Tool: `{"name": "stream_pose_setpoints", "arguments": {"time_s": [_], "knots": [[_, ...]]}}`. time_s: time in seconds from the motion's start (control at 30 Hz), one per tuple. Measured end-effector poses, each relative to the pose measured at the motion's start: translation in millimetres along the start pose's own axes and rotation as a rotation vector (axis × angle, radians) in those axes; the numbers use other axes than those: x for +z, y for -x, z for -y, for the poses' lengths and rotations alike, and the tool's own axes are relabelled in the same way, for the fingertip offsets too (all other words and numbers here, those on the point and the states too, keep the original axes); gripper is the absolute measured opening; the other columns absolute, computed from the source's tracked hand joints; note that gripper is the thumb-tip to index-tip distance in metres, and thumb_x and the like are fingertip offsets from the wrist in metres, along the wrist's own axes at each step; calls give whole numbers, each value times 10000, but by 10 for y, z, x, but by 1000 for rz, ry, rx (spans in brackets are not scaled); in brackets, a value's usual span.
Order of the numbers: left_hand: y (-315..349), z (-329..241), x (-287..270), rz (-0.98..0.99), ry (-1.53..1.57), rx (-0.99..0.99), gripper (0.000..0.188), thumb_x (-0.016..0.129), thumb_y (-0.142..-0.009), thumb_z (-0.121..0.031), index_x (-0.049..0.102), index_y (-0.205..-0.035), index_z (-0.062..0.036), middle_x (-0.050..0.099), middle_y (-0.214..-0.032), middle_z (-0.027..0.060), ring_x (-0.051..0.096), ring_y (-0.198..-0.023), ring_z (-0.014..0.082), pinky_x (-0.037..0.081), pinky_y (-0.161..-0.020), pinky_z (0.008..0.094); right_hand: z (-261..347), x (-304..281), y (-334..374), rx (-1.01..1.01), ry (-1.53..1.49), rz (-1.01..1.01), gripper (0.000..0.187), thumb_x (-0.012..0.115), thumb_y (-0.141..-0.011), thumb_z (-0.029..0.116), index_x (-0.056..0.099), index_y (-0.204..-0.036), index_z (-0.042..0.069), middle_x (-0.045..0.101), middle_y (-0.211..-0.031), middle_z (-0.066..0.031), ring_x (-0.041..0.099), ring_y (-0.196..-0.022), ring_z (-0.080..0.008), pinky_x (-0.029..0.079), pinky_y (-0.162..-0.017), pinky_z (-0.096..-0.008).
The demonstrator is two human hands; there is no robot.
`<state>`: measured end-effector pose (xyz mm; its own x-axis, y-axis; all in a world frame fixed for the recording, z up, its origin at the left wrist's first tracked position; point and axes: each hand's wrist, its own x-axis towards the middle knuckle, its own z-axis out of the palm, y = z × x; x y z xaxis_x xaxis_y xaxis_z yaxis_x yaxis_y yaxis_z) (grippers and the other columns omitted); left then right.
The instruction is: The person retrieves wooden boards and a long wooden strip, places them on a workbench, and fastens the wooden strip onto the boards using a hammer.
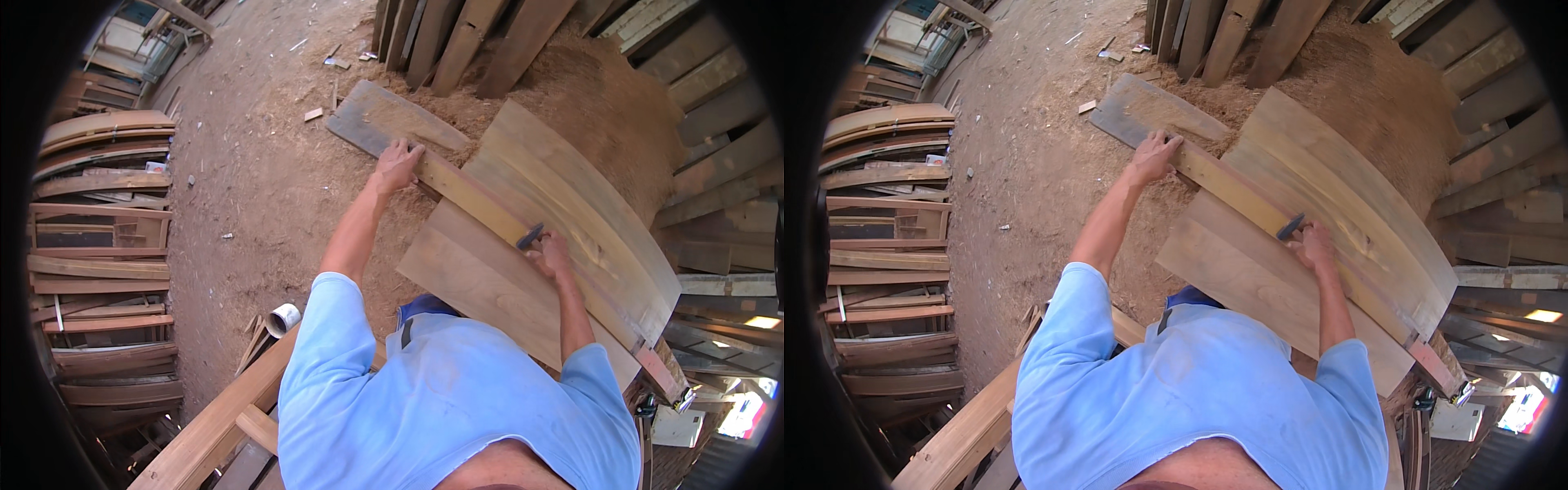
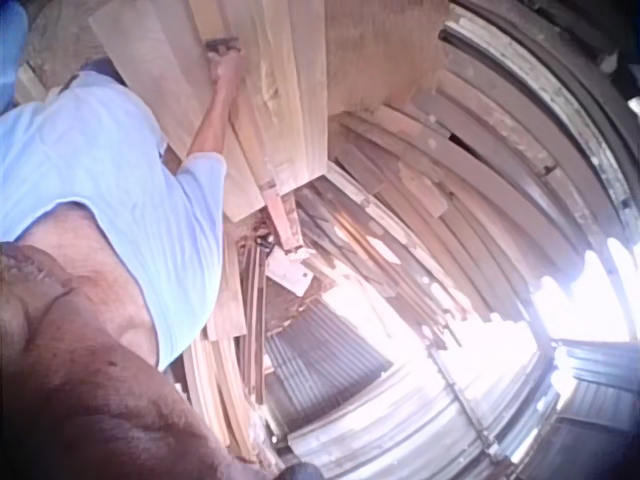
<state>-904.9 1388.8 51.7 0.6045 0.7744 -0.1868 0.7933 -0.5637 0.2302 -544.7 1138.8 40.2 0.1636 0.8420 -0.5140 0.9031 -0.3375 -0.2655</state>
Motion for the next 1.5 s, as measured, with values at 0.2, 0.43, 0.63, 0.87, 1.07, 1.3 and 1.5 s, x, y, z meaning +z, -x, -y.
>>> {"name": "stream_pose_setpoints", "arguments": {"time_s": [0.2,0.43,0.63,0.87,1.07,1.3,1.5], "knots": [[77,50,98,-59,9,-6,762,838,-645,-181,513,-1332,-136,523,-1226,174,472,-1181,363,439,-965,426,112,-51,46,19,18,3,478,762,-742,308,666,-1101,8,545,-1261,-139,507,-1167,-345,419,-1012,-424],[70,66,94,-43,14,-14,735,829,-649,-178,532,-1321,-165,525,-1217,152,473,-1170,352,438,-955,424,117,-33,101,-103,42,-156,351,670,-819,296,681,-1034,20,608,-1170,-162,534,-1129,-340,433,-964,-438],[46,128,100,-79,51,36,749,838,-641,-220,532,-1323,-184,524,-1219,137,466,-1182,334,423,-967,410,651,-367,-76,-121,-283,-321,348,543,-927,249,587,-1159,-6,654,-849,-141,644,-739,-334,502,-710,-424],[91,222,108,-65,14,45,765,842,-641,-236,525,-1336,-191,508,-1261,105,471,-1167,313,422,-968,405,1720,-650,352,-188,-1378,77,260,514,-974,255,547,-1131,51,527,-731,11,505,-559,-63,413,-498,-226],[68,220,90,-66,54,77,780,843,-639,-217,518,-1348,-184,518,-1252,107,468,-1165,322,422,-976,393,1481,46,282,-173,-752,-57,343,557,-933,243,480,-1175,13,570,-761,-100,579,-640,-245,472,-607,-386],[78,271,120,-75,68,92,758,837,-646,-200,530,-1339,-202,522,-1245,112,472,-1150,331,420,-988,392,1680,-207,94,-208,-406,-35,434,536,-941,258,430,-1294,28,620,-875,-282,590,-832,-482,444,-728,-508],[75,197,64,-19,92,26,767,827,-663,-183,514,-1363,-217,506,-1260,117,458,-1160,343,416,-1001,390,1749,-149,-5,-405,-460,-234,490,496,-963,268,372,-1422,150,638,-896,-286,602,-845,-496,455,-738,-569]]}}
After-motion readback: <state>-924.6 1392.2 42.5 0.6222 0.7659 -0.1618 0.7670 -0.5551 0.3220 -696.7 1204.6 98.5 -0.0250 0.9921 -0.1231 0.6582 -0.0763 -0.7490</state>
